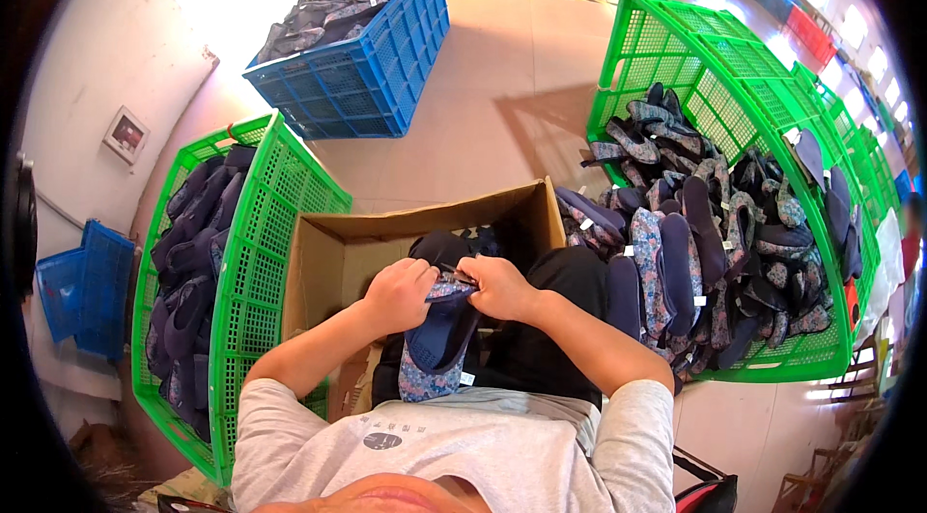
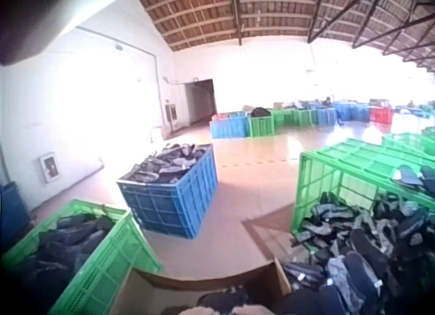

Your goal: The person sits on the floor and uses small scissors to trim loose threads and fabric edges from floral-patterned slippers. They pick up slippers from a green crate, trim the edges, and place the finished items into a cardboard box.

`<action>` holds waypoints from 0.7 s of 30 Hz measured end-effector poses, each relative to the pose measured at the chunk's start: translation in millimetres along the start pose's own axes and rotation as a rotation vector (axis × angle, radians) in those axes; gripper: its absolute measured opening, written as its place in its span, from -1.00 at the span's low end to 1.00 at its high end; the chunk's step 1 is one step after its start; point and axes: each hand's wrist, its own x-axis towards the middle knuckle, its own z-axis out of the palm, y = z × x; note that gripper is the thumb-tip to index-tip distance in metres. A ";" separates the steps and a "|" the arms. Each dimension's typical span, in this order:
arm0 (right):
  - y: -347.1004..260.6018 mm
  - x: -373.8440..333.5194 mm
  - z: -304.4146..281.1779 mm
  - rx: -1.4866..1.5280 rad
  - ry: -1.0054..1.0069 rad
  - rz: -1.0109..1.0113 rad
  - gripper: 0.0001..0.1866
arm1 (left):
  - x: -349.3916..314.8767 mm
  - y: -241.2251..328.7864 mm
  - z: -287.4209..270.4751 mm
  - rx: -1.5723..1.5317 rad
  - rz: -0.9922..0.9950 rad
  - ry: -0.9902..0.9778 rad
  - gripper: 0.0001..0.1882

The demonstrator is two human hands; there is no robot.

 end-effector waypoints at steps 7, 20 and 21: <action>-15.7 -6.0 -1.9 0.497 -0.253 0.136 -0.81 | -3.1 18.4 -35.9 -0.211 0.114 0.054 -0.76; -1.2 -11.8 38.7 1.140 -0.305 0.332 -0.88 | -54.6 23.3 -3.0 -2.430 -0.870 -0.137 -0.53; 14.0 -13.8 50.1 1.098 -0.312 0.357 -0.84 | -61.0 23.5 5.3 -2.539 -0.866 -0.085 -0.52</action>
